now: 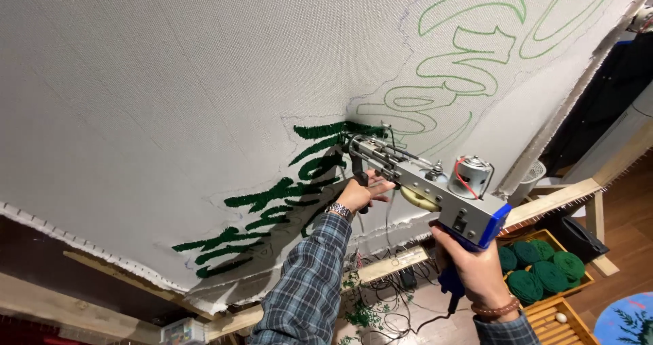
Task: Using a tufting gun to apply yarn to a canvas on a vertical frame to create a rug design
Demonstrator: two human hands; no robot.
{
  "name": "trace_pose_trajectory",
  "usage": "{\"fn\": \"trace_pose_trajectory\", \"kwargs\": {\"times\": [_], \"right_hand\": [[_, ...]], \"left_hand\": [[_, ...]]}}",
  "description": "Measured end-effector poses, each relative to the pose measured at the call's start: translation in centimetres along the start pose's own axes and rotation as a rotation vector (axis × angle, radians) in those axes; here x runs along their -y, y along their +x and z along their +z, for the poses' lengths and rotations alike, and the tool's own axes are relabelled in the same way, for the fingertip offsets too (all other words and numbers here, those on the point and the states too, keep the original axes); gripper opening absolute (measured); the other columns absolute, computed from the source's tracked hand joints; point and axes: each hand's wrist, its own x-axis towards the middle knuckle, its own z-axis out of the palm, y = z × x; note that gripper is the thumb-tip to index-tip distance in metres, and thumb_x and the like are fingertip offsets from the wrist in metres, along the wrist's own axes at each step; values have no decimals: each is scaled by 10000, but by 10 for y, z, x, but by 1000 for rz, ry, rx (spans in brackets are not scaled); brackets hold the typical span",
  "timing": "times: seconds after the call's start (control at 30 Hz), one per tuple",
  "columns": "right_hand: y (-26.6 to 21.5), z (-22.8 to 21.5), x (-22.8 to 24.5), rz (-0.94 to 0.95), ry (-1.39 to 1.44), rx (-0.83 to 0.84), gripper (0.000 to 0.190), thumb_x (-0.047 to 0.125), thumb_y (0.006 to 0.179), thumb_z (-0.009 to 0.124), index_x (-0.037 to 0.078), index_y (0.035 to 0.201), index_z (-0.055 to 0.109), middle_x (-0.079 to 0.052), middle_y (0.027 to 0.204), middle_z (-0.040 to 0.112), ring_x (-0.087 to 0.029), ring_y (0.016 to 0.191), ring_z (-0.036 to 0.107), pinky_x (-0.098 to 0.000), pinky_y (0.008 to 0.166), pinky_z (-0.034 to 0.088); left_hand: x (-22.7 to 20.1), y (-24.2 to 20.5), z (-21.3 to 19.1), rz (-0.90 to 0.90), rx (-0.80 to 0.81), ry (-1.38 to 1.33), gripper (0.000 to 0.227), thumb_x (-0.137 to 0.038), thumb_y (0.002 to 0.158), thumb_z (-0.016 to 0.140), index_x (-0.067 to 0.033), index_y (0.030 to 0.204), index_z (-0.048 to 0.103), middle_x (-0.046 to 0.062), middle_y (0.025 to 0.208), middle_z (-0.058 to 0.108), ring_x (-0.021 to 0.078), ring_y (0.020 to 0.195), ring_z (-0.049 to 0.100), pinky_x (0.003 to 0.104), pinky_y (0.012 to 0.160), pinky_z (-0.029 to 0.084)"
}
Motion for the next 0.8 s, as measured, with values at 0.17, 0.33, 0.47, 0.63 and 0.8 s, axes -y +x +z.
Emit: {"fn": "trace_pose_trajectory", "kwargs": {"times": [0.17,0.33,0.47,0.63,0.8], "right_hand": [[-1,-33,-15,-35,172,92,152,-29,850,791,-25,862,640,-142,611,590,-247,420,525,-400,387,521],[-4,-61,-22,-87,144,116,153,10,862,779,-13,873,629,-124,632,602,-231,455,533,-360,420,477],[-8,-74,-16,-88,119,131,160,37,862,783,-41,909,652,-155,647,633,-267,452,558,-386,425,498],[-7,-87,-25,-62,185,107,173,47,859,797,3,922,642,-136,683,646,-240,471,559,-356,414,475],[-6,-94,-30,-109,142,145,159,52,871,792,-5,843,646,-144,643,667,-251,458,582,-349,427,490]], "left_hand": [[9,-10,24,27,22,43,406,-282,896,757,-64,1201,601,98,1381,696,157,797,760,192,516,416],[10,-24,42,69,74,-3,241,-238,883,816,-174,844,587,34,1168,772,150,783,759,194,519,373],[-2,-38,54,158,72,183,249,-331,860,820,-111,975,818,11,878,767,116,798,757,214,585,430],[-12,-43,64,161,100,221,244,-317,875,818,-104,994,821,-10,932,767,106,786,740,200,550,396],[-6,-43,67,149,87,202,244,-310,872,816,-100,995,805,-3,977,768,104,804,743,197,561,425]]}}
